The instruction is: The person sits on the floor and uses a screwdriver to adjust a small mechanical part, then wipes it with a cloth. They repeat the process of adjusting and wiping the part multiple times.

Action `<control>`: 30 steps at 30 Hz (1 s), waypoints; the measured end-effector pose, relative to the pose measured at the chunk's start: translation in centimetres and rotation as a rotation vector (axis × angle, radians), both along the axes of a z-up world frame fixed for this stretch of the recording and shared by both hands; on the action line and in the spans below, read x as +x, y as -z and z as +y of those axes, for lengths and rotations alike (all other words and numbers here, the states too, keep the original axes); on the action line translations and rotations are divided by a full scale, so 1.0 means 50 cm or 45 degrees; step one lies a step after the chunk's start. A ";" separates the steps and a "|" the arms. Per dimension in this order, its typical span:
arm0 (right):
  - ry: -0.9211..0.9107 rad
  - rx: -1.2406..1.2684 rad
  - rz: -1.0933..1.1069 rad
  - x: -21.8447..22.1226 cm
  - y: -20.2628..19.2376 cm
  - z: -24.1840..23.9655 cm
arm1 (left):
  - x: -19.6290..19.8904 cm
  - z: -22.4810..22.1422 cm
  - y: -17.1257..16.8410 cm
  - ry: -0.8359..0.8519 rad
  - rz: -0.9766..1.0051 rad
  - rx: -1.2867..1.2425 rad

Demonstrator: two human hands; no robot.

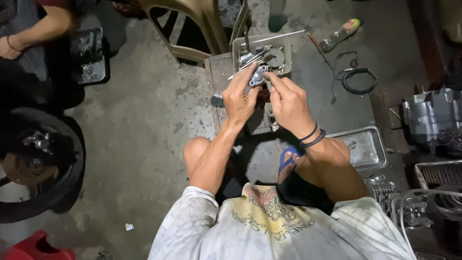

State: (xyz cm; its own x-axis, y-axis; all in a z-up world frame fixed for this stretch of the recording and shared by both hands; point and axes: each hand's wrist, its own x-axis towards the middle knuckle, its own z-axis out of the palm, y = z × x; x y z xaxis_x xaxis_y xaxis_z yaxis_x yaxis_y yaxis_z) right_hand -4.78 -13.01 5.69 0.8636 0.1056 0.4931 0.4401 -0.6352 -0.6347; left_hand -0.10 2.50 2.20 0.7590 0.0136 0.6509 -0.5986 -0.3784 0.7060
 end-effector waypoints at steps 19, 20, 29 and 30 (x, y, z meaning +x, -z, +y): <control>0.112 0.692 0.069 0.051 0.047 -0.055 | 0.003 0.015 -0.021 0.227 0.444 -0.508; 0.082 0.787 0.109 0.047 0.041 -0.043 | 0.001 0.017 -0.031 0.221 0.445 -0.481; -0.117 0.876 0.345 0.051 0.070 -0.006 | -0.007 0.015 -0.013 0.253 0.360 -0.371; -0.110 0.880 0.352 0.052 0.072 -0.006 | -0.006 0.013 -0.006 0.243 0.366 -0.363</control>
